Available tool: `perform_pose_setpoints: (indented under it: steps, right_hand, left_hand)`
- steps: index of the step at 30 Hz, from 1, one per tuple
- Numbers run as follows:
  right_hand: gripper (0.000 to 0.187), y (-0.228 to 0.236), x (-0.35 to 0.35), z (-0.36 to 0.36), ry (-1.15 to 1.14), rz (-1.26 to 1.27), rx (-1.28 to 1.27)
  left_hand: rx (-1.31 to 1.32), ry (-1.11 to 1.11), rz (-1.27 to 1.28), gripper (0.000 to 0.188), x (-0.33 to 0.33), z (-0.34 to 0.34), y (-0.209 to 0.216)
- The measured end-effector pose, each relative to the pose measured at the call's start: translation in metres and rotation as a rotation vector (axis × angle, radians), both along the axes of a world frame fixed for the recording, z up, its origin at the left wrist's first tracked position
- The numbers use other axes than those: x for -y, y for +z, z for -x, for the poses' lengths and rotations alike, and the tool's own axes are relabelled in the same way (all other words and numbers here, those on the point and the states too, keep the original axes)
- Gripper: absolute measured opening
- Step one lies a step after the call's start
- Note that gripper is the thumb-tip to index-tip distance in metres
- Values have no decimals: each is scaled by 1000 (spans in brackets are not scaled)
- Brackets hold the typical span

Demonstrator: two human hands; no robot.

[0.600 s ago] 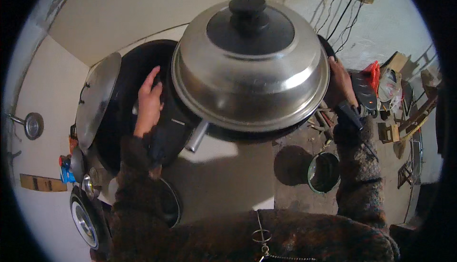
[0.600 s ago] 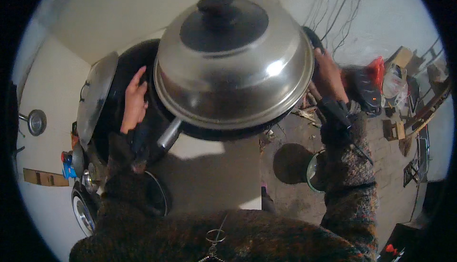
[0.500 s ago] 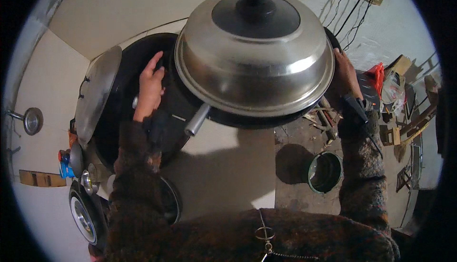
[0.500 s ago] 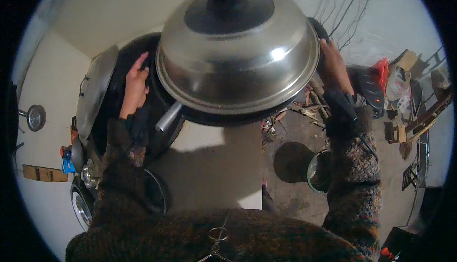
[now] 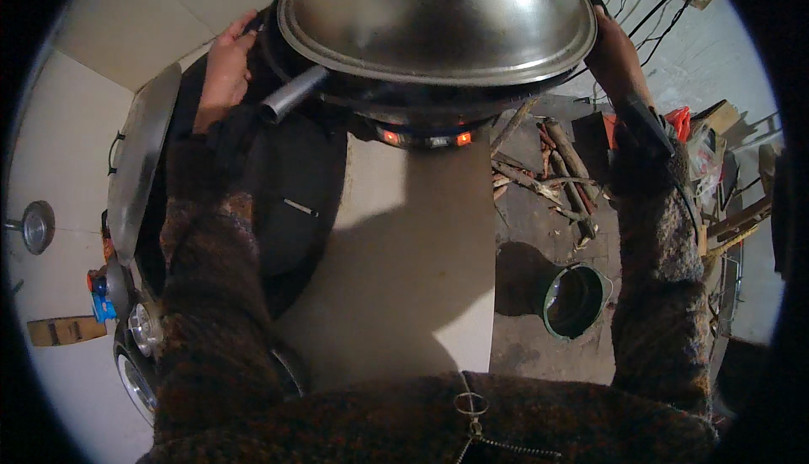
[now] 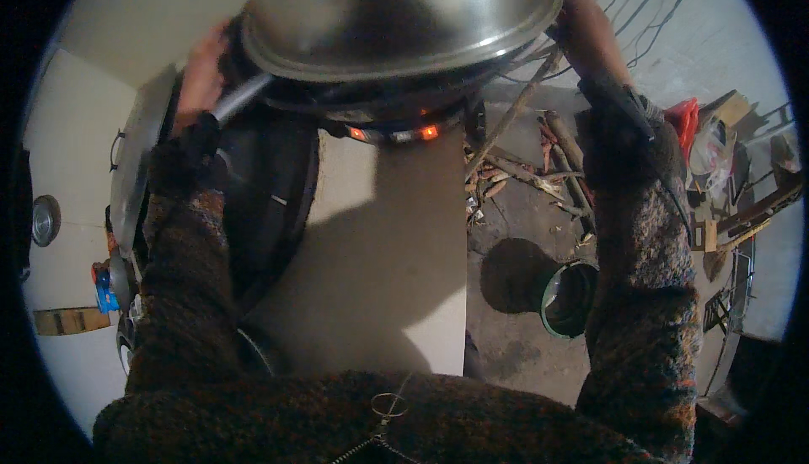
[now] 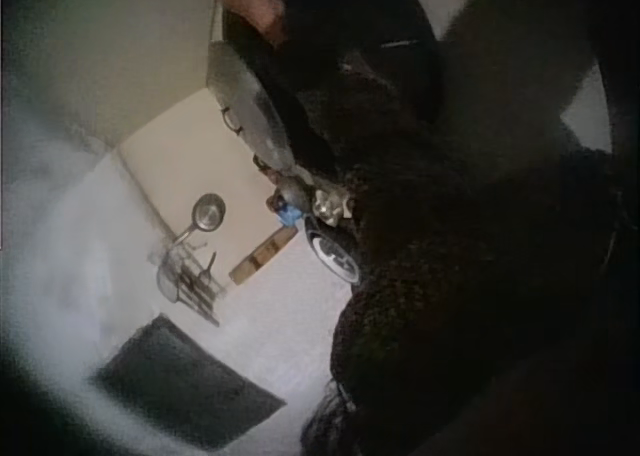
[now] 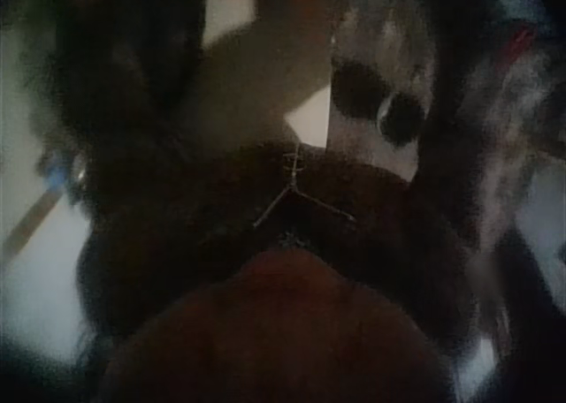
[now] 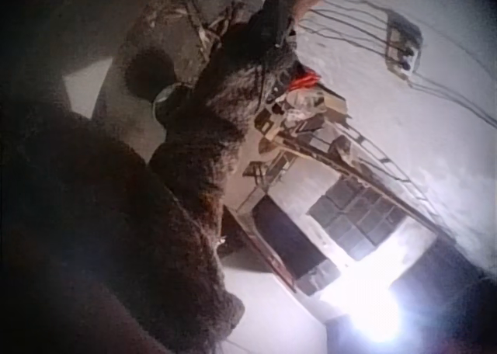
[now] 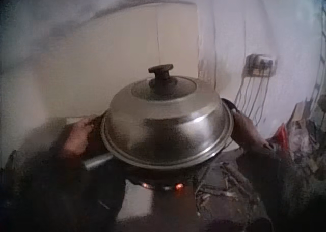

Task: The person handles bowls, chopsticks, and a cleaver in a kitchen, moving items between a table and a stove area. They transfer food between bowls, pick up a cleaver with food residue, and place items on the stove.

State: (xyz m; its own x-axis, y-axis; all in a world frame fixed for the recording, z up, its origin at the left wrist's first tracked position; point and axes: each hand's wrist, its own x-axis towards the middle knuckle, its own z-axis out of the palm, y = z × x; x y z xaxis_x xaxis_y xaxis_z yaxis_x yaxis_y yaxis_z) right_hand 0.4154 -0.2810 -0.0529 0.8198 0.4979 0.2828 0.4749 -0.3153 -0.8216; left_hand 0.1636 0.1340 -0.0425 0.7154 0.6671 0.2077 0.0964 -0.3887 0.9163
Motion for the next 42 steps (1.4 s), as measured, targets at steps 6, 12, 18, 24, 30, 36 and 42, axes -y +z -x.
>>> perform_pose_setpoints:
  steps: [6, 12, 18, 24, 30, 36, 42]
  right_hand:
    - [23, -11, -17, -29, 10, 239, 598]
    - [29, -21, -32, -53, 128, 147, 611]
    - [38, -27, -40, -55, -61, 314, 711]
    - [46, -20, -53, -28, 210, -577, -423]
    - [51, -11, -54, -27, 252, -641, -458]
    - [50, -27, -24, -23, 114, -663, -409]
    - [49, 106, 82, 10, 187, -367, 331]
  left_hand:
    - [-6, -20, -43, 37, -50, -30, -9]
    - [54, -76, -79, 35, -76, -40, -18]
    - [49, -18, -10, 35, -83, -46, -24]
    - [147, -165, 252, 41, -62, -22, -28]
    - [280, -335, 141, 38, -44, -25, -36]
    - [126, -112, 106, 50, -22, -6, 1]
    - [225, 19, -467, 41, 22, 94, 126]
